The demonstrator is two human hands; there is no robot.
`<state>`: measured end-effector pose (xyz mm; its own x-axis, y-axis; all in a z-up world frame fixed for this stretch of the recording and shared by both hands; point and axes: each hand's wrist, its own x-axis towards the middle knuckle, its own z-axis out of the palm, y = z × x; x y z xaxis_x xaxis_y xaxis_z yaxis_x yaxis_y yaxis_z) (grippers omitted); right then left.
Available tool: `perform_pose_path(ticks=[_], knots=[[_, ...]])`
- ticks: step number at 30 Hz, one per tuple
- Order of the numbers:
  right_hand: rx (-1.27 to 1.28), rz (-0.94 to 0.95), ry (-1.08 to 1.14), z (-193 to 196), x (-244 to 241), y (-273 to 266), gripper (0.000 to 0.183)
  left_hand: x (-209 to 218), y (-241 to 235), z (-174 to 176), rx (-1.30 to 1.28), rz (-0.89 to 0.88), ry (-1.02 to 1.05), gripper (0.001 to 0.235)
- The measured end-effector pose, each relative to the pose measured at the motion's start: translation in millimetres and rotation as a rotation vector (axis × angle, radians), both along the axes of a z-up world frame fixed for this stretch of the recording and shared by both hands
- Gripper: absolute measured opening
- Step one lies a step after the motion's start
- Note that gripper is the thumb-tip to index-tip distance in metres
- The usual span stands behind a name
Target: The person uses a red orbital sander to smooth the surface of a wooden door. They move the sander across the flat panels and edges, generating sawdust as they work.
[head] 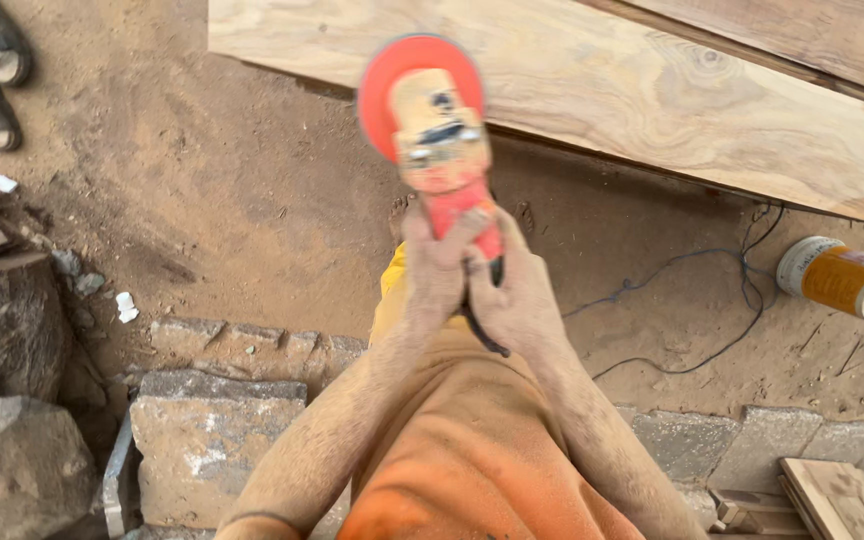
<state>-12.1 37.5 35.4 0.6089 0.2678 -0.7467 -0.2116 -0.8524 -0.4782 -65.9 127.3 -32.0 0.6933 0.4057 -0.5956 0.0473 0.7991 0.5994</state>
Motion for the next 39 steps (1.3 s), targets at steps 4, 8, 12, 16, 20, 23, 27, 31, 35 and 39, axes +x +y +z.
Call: perform_pose_path(ticks=[4,8,12,16,20,23,27,31,35,39], knots=[[0.186,0.067,-0.158,8,-1,17,0.052,-5,11,1,0.128,0.000,0.000,0.037],[0.123,-0.033,-0.226,6,-10,-32,0.050,9,-30,10,0.099,-0.105,-0.019,0.044],[0.126,-0.058,-0.394,1,-16,-85,0.046,22,-64,28,0.222,-0.316,0.005,0.048],[0.126,-0.280,-0.303,2,-15,-117,0.039,40,-93,37,0.233,-0.379,-0.014,0.051],[0.106,-0.341,-0.320,8,-9,-147,0.040,55,-125,42,0.258,-0.482,0.035,0.056],[0.093,-0.423,-0.297,12,-3,-172,0.041,65,-152,44,0.248,-0.538,0.024,0.057],[0.193,-0.615,-0.189,13,9,-215,0.038,85,-200,44,0.290,-0.561,0.005,0.057],[0.169,-0.623,-0.256,16,29,-273,0.039,113,-257,46,0.300,-0.660,0.016,0.056],[0.127,-0.697,-0.303,12,49,-343,0.042,145,-320,44,0.315,-0.765,0.009,0.055],[0.252,-0.778,-0.377,6,61,-413,0.045,162,-374,45,0.324,-0.908,0.021,0.053]])
